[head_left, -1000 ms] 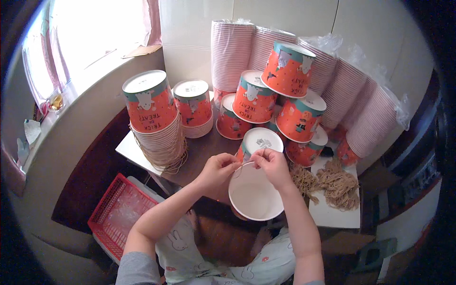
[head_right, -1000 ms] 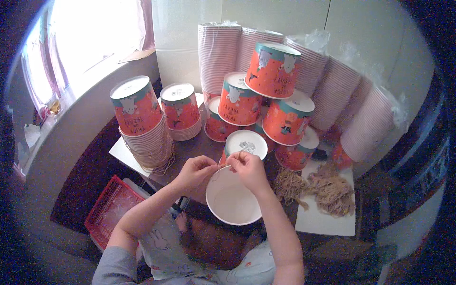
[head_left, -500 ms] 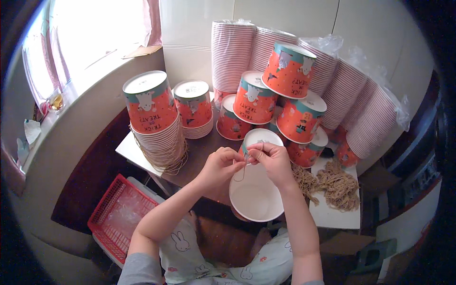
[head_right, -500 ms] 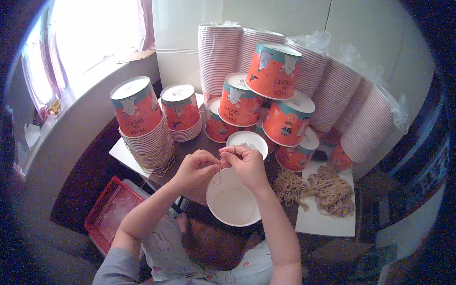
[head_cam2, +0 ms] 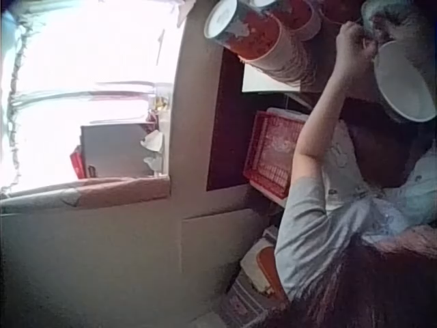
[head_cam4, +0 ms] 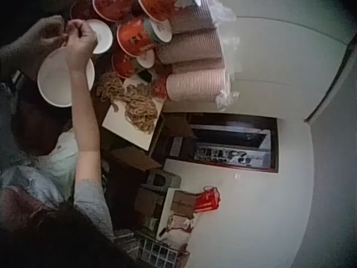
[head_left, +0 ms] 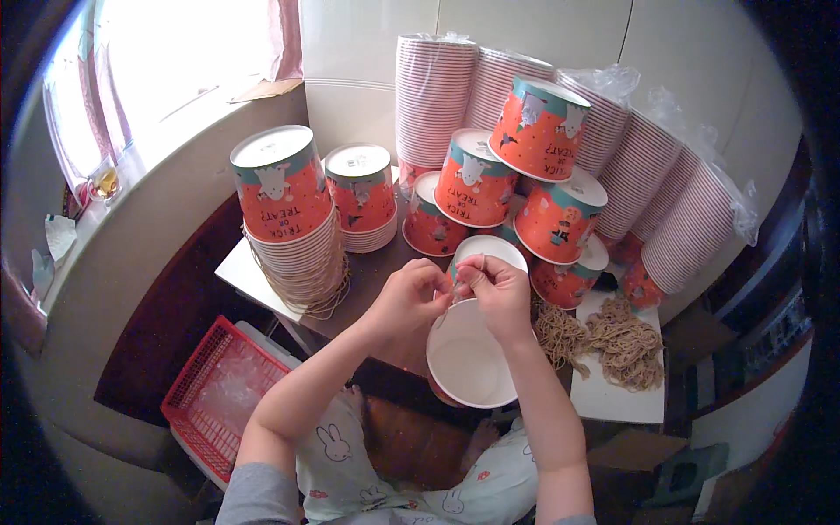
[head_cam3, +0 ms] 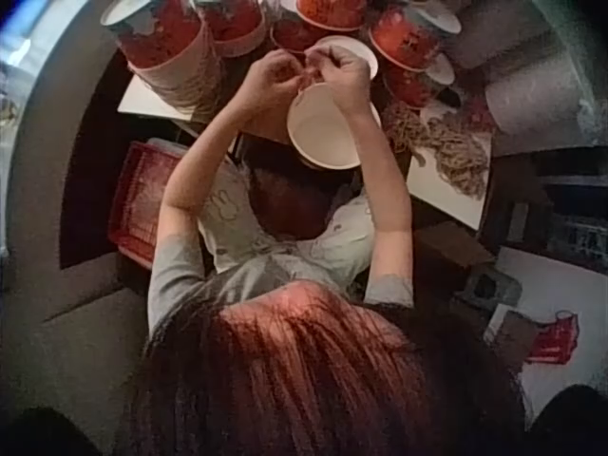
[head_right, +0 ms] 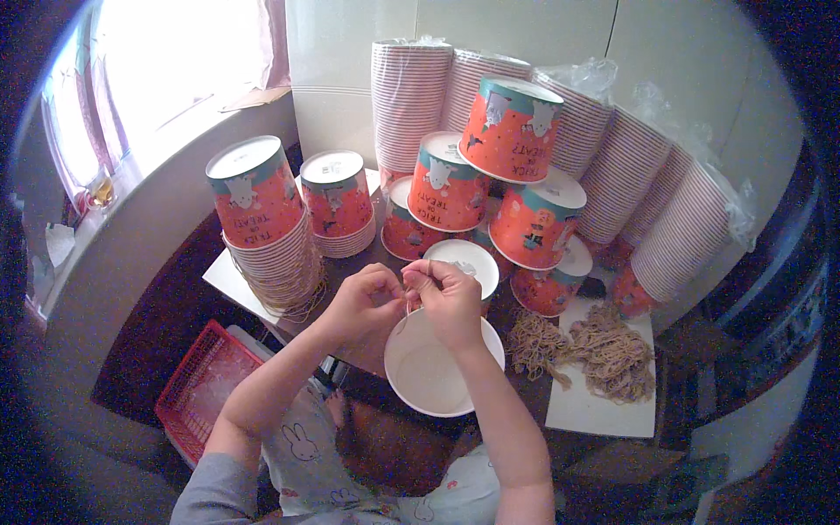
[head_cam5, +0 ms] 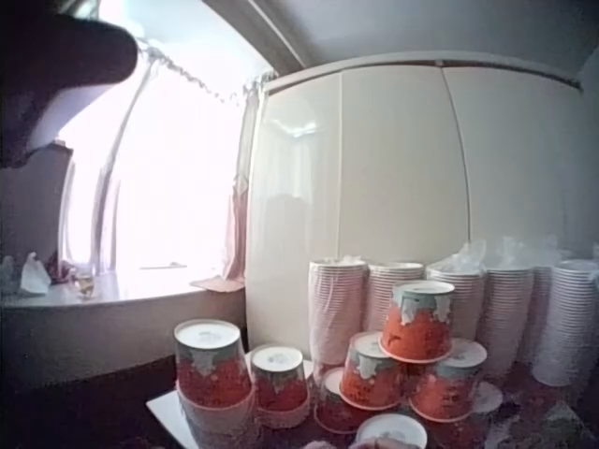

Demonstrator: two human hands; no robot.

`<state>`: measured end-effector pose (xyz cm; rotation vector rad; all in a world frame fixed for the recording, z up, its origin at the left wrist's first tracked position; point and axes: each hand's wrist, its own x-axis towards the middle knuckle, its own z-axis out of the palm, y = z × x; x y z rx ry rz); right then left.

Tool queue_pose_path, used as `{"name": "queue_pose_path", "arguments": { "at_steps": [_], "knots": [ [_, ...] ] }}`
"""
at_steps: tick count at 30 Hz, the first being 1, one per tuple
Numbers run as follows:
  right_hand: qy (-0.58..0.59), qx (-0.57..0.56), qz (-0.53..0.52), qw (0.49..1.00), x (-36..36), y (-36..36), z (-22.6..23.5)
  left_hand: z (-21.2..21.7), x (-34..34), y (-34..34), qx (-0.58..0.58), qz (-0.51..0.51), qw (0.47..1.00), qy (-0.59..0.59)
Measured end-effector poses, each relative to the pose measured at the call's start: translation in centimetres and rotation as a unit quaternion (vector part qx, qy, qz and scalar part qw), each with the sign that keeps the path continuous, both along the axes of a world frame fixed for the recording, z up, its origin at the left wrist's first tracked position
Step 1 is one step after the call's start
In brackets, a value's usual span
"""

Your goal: Attaching handles to paper buckets by threading string through pre-punched holes and tying them.

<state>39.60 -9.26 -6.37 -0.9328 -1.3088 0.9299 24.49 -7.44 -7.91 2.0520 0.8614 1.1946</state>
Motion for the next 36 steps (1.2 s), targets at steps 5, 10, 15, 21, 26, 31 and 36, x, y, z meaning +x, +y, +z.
{"name": "queue_pose_path", "arguments": {
  "at_steps": [5, 10, 15, 21, 26, 31, 36],
  "knots": [
    [0.019, 0.007, -0.008, 1.000, -0.6, -1.1, 1.7, -0.8, -0.8, -0.1, -0.052, -0.034, 0.998, 0.013],
    [0.074, 0.039, -0.039, 0.996, 0.0, -1.2, 3.0, -2.0, -1.4, 0.1, -0.062, -0.055, 0.994, 0.067],
    [0.131, 0.059, -0.049, 0.988, 0.6, -1.2, 3.8, -4.2, -1.6, 0.9, -0.172, -0.079, 0.981, 0.045],
    [0.171, 0.121, -0.063, 0.976, 0.4, -2.1, 5.3, -4.8, -1.2, 0.7, -0.301, -0.086, 0.950, -0.005],
    [0.165, 0.150, -0.073, 0.972, -0.1, -2.4, 5.7, -4.1, -0.2, 0.1, -0.187, -0.057, 0.980, 0.032],
    [0.125, 0.162, -0.082, 0.975, -0.4, -2.7, 5.9, -2.6, 0.4, -0.5, -0.180, -0.015, 0.978, 0.104],
    [0.121, 0.145, -0.059, 0.980, -0.3, -2.4, 5.7, -1.6, -0.1, -1.0, -0.188, -0.004, 0.975, 0.116]
  ]
}}
